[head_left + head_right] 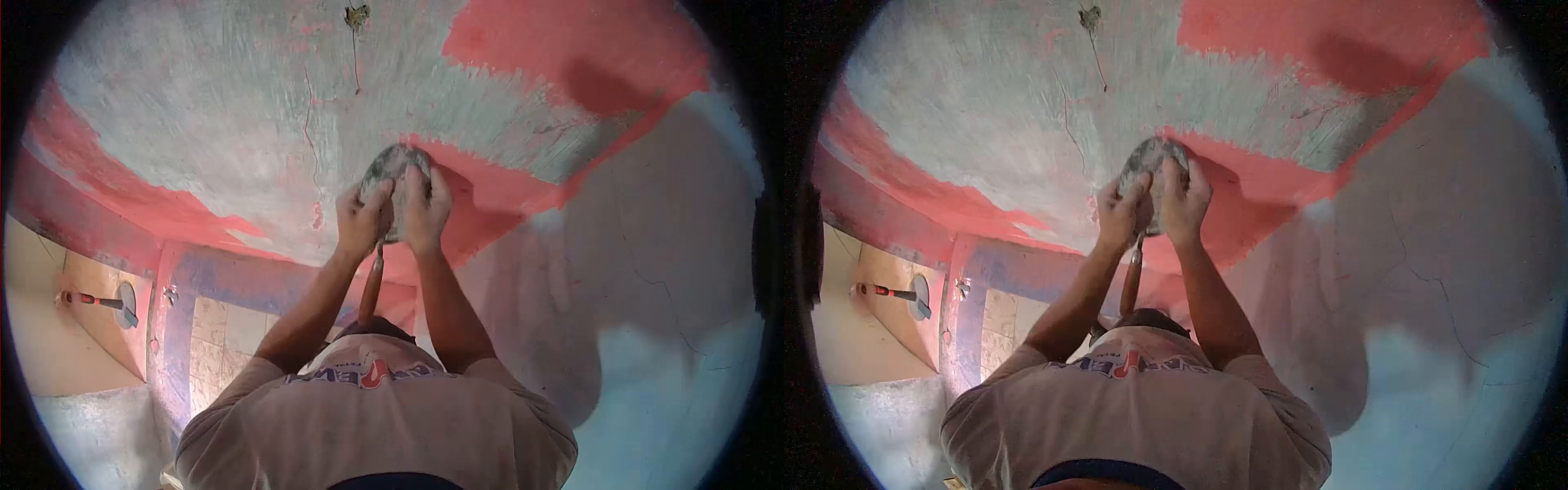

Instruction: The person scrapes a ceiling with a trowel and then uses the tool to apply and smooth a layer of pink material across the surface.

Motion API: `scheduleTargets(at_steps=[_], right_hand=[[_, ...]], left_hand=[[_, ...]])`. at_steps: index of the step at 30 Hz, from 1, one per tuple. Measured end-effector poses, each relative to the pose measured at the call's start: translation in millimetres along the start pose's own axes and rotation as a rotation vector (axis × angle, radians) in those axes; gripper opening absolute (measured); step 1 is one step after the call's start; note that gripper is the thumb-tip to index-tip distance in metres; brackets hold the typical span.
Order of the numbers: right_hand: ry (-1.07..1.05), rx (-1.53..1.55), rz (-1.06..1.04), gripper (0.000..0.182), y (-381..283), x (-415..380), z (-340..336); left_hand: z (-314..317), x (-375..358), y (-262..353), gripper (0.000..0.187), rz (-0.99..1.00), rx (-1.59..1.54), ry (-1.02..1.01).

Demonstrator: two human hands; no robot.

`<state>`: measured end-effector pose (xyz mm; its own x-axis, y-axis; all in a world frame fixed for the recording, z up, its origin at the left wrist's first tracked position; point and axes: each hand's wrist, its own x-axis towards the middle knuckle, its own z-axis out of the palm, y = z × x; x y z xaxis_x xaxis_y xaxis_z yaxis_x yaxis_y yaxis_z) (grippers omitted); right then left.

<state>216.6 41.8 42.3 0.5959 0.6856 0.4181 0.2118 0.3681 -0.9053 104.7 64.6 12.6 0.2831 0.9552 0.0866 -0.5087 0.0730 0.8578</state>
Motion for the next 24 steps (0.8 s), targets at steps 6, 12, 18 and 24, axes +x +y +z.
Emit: scheduleTargets(at_steps=[6,12,18,24], right_hand=[[0.009,0.008,-0.013,0.02,22.6,-12.8,0.0],[0.006,0.045,-0.049,0.021,-1.7,7.6,6.1],[0.073,0.033,0.03,0.028,33.0,-23.4,10.2],[0.027,0.025,-0.015,0.029,-6.2,-0.5,10.9]], left_hand=[[-8.1,-1.1,-9.6,0.012,0.002,0.026,-0.01],[10.9,5.7,25.4,0.015,0.028,0.004,-0.025],[-7.7,-5.2,-10.3,0.015,-0.021,-0.002,0.026],[2.4,7.2,14.8,0.014,0.022,-0.034,-0.045]])
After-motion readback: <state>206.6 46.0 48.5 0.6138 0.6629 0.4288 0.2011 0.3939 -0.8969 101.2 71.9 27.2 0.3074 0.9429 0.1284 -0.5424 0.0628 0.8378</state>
